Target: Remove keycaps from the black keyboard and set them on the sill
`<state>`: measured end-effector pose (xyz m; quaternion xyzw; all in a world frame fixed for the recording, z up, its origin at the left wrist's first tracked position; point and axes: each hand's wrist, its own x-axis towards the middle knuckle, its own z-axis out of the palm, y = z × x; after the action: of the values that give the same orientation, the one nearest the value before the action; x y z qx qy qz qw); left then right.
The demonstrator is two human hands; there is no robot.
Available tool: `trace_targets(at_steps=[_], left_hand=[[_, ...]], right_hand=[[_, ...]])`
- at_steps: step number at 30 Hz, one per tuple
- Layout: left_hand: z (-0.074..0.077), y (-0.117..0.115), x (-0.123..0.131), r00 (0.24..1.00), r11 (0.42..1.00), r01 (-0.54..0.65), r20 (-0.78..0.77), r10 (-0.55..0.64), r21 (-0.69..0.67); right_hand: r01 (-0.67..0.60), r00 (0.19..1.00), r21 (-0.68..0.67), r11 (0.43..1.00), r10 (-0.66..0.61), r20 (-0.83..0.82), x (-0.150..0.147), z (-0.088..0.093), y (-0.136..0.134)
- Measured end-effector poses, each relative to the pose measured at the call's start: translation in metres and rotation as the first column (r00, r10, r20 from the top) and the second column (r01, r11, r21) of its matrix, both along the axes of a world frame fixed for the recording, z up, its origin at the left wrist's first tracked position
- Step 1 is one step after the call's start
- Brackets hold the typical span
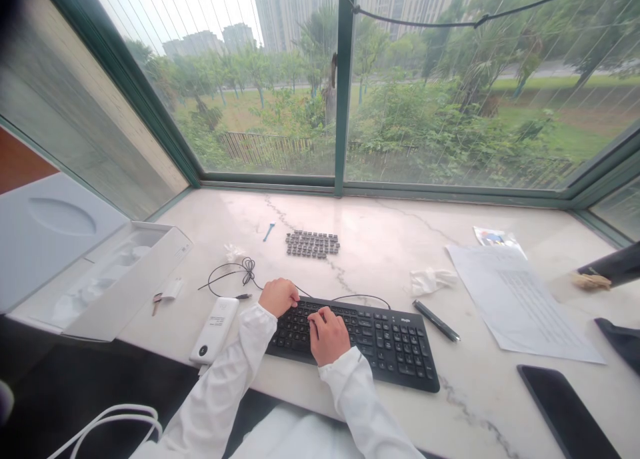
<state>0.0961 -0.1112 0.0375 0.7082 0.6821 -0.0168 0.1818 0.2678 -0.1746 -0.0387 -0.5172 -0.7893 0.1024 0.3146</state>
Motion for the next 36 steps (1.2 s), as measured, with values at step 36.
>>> trace_targets(at_steps=[36], left_hand=[[0.01, 0.002, 0.024, 0.998, 1.0, 0.009, -0.069, -0.009, -0.008]], right_hand=[[-0.096, 0.995, 0.063, 0.993, 0.094, 0.035, -0.01, 0.005, 0.009]])
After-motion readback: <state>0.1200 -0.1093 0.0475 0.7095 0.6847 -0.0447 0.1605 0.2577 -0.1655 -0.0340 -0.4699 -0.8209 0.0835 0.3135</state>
